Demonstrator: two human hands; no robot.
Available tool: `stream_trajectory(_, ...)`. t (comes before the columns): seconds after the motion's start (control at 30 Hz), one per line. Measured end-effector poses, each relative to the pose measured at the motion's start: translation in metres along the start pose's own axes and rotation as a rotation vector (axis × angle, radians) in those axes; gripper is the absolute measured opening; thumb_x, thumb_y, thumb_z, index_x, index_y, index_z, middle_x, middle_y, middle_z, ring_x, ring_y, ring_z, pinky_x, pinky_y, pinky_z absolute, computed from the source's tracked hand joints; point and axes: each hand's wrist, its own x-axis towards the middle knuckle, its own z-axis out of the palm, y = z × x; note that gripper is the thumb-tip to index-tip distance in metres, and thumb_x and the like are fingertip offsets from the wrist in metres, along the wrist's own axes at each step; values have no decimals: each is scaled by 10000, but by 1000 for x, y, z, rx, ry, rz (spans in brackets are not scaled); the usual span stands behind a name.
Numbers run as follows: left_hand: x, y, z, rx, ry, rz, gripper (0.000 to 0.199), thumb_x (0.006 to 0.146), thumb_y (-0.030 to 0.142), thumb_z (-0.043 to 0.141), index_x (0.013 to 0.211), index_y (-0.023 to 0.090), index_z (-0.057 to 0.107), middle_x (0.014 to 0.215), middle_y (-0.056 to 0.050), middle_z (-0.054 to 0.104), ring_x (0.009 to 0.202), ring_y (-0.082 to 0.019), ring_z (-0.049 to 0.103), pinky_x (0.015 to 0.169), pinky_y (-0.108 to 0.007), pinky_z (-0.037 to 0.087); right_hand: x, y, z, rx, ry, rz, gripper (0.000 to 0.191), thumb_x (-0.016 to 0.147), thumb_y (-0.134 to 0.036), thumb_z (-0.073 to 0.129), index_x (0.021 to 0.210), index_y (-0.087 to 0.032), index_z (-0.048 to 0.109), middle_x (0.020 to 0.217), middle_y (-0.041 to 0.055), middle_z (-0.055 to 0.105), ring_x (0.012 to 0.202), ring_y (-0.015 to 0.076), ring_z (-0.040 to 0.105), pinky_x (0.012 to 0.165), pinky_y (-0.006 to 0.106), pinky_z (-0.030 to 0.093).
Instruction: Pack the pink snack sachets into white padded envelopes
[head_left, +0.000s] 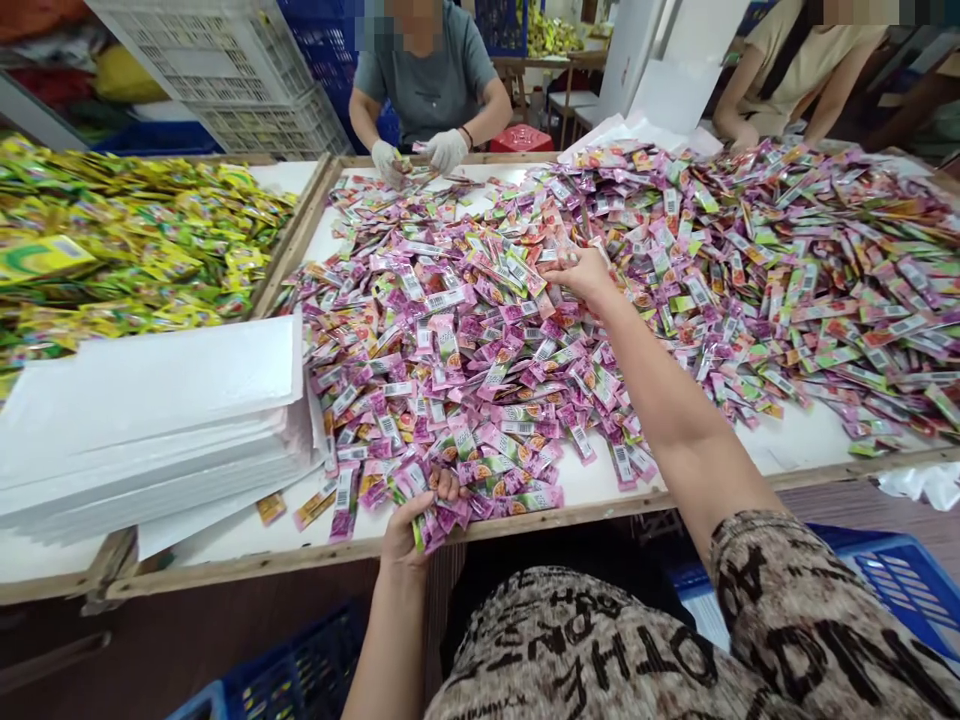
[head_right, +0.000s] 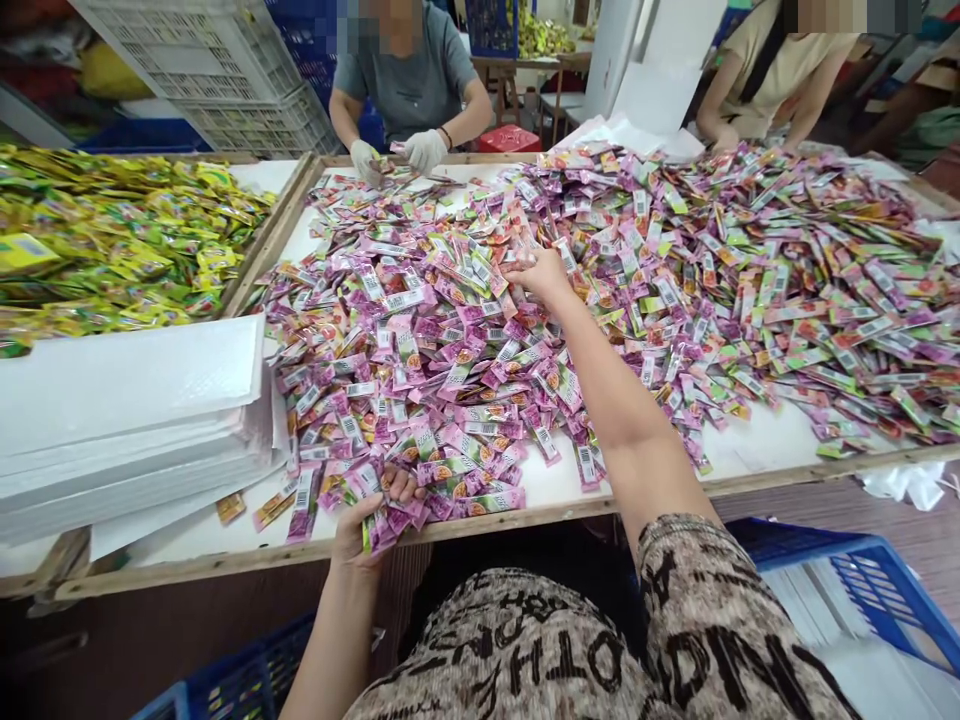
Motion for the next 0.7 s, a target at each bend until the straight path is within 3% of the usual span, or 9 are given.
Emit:
stream_trajectory(0.1, 0, -1, -4, -6, -16, 2, 325, 553, 192, 790, 765, 195, 543, 685, 12, 506, 637, -144, 537, 752, -375, 566, -4, 7, -25, 273, 43, -16, 269, 706, -278, 762, 764, -196, 513, 776, 0, 572, 767, 165, 622, 724, 347, 542)
stream_trajectory(0.17, 1, -1, -4, -6, -10, -5, 315, 552, 189, 780, 758, 198, 542, 682, 7, 517, 629, -155, 544, 742, -394, 568, -19, 15, -54, 267, 122, -34, 265, 764, -356, 735, 795, -211, 516, 748, -10, 555, 717, 149, 599, 686, 338, 532)
stream_trajectory(0.27, 1, 0, -1, -1, 7, -43, 306, 555, 171, 773, 768, 196, 555, 688, 7, 527, 642, -159, 559, 752, -393, 569, -48, 31, -83, -14, 134, 31, 312, 738, -405, 773, 740, -211, 528, 654, -26, 518, 651, 134, 535, 667, 322, 484)
stream_trajectory(0.33, 1, 1, 1, 6, 6, -60, 312, 554, 161, 776, 781, 192, 565, 690, 11, 525, 648, -152, 559, 764, -382, 570, -66, 40, -85, -267, 48, 123, 365, 643, -362, 843, 635, -199, 516, 594, -32, 487, 635, 123, 493, 679, 317, 439)
stream_trajectory(0.4, 1, 1, 1, 18, -2, -54, 319, 549, 166, 781, 784, 192, 566, 682, 14, 517, 650, -150, 556, 762, -378, 570, -81, 47, -77, -381, 0, 198, 383, 597, -323, 860, 559, -189, 504, 556, -35, 457, 618, 108, 454, 675, 314, 402)
stream_trajectory(0.47, 0, -1, 0, 29, -13, -28, 319, 546, 179, 780, 776, 195, 560, 668, 13, 506, 647, -156, 554, 749, -382, 569, -96, 49, -70, -249, 50, 211, 323, 637, -337, 831, 594, -175, 554, 570, -27, 476, 605, 104, 442, 647, 307, 389)
stream_trajectory(0.53, -1, -2, -2, 31, -15, 6, 321, 540, 184, 777, 768, 200, 551, 656, 15, 495, 635, -156, 549, 742, -387, 567, -110, 46, -71, -1, 150, 125, 268, 689, -368, 786, 702, -174, 602, 685, 12, 579, 639, 120, 499, 634, 300, 412)
stream_trajectory(0.63, -1, -4, -3, 22, -9, 36, 336, 524, 189, 780, 755, 203, 537, 648, 19, 487, 615, -146, 534, 749, -390, 566, -126, 35, -93, 204, 302, -34, 228, 742, -384, 698, 760, -206, 556, 980, 74, 675, 762, 162, 611, 651, 316, 473)
stream_trajectory(0.7, -1, -4, -2, 25, -5, 22, 343, 518, 191, 785, 748, 201, 531, 652, 17, 496, 618, -148, 535, 753, -397, 567, -127, 27, -113, 265, 392, -75, 199, 789, -384, 615, 762, -227, 497, 961, 76, 674, 754, 170, 630, 636, 328, 486)
